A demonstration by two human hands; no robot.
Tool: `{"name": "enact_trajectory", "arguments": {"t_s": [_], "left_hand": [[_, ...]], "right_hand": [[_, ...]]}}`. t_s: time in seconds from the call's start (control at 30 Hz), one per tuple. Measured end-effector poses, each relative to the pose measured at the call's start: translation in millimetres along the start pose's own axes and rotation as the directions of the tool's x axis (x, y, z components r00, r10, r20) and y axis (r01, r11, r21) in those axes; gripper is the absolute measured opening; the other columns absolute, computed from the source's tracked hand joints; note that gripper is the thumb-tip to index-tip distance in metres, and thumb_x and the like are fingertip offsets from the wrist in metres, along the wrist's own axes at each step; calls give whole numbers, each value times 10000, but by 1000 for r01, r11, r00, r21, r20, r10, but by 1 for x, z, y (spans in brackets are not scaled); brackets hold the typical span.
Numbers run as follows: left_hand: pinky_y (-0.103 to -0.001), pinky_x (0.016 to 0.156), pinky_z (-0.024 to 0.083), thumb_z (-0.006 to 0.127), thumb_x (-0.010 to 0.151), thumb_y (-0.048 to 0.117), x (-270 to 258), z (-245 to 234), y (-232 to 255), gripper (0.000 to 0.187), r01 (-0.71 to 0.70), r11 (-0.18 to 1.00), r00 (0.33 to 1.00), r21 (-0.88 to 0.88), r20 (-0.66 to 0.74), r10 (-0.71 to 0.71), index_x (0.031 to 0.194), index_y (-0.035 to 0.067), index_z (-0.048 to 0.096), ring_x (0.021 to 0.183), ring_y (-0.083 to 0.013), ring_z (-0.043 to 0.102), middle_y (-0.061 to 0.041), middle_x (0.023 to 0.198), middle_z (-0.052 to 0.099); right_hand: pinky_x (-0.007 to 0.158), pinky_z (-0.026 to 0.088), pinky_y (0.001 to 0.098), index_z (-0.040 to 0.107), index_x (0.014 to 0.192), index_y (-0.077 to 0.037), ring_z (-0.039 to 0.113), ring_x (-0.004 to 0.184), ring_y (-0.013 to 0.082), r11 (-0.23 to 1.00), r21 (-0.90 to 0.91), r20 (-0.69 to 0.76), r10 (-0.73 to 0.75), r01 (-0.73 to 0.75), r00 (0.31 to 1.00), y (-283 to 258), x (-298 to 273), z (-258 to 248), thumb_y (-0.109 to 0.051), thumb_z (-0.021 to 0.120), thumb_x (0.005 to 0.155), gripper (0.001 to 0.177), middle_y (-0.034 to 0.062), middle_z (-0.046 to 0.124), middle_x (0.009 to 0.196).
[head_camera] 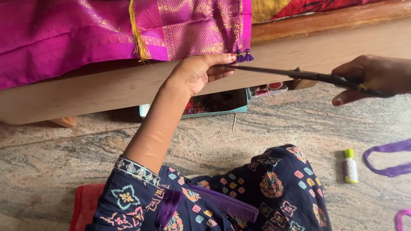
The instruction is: Attaching decorative purple tassels to the border of a pink saree using silk thread and scissors.
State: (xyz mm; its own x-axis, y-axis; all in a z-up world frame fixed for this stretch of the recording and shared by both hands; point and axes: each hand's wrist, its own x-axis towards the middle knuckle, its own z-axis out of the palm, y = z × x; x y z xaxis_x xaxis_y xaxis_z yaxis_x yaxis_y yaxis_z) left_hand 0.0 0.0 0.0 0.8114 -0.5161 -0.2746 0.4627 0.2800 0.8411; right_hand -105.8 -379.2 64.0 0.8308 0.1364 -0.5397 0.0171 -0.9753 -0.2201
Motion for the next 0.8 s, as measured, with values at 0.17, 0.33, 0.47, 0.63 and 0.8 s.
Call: {"name": "enact_trajectory", "arguments": {"t_s": [0.17,0.33,0.47,0.63,0.8], "left_hand": [[-386,1004,585,775,839,111,-7,5,0,203,-87,977,995,193,-24,93,1002,-7,747,972,-209,768,-122,1024,792],[-410,1120,504,775,878,240,-35,39,7,223,-198,969,964,149,-148,220,1021,83,708,983,-173,719,-48,1017,750],[-360,1077,511,708,945,285,-7,28,-26,232,-278,955,960,104,-5,280,995,59,729,935,-202,739,-91,1001,772],[-387,982,570,677,987,207,10,25,-49,189,-398,917,917,-2,0,398,1013,33,744,921,-180,737,-94,1023,758],[-317,891,576,672,1034,217,14,26,-60,244,-504,847,855,170,-43,517,1027,-13,752,863,-162,730,-100,970,791]], "right_hand": [[620,406,419,660,835,-105,528,606,210,998,-12,45,58,-57,997,-6,-15,7,-610,805,745,533,41,547,596],[692,511,422,682,964,-154,598,705,222,999,-41,86,21,-17,996,7,-5,45,-660,757,766,549,80,629,728],[784,561,382,729,1067,-126,690,832,191,981,168,97,-118,101,988,-8,-7,104,-523,832,732,529,50,781,873],[746,545,377,734,1085,-117,673,802,175,961,207,288,-240,185,927,-27,-9,208,-488,859,754,513,62,746,850],[797,561,381,697,1116,-79,695,898,217,845,411,398,-504,342,767,-42,-26,314,-409,853,804,480,65,743,959]]}}
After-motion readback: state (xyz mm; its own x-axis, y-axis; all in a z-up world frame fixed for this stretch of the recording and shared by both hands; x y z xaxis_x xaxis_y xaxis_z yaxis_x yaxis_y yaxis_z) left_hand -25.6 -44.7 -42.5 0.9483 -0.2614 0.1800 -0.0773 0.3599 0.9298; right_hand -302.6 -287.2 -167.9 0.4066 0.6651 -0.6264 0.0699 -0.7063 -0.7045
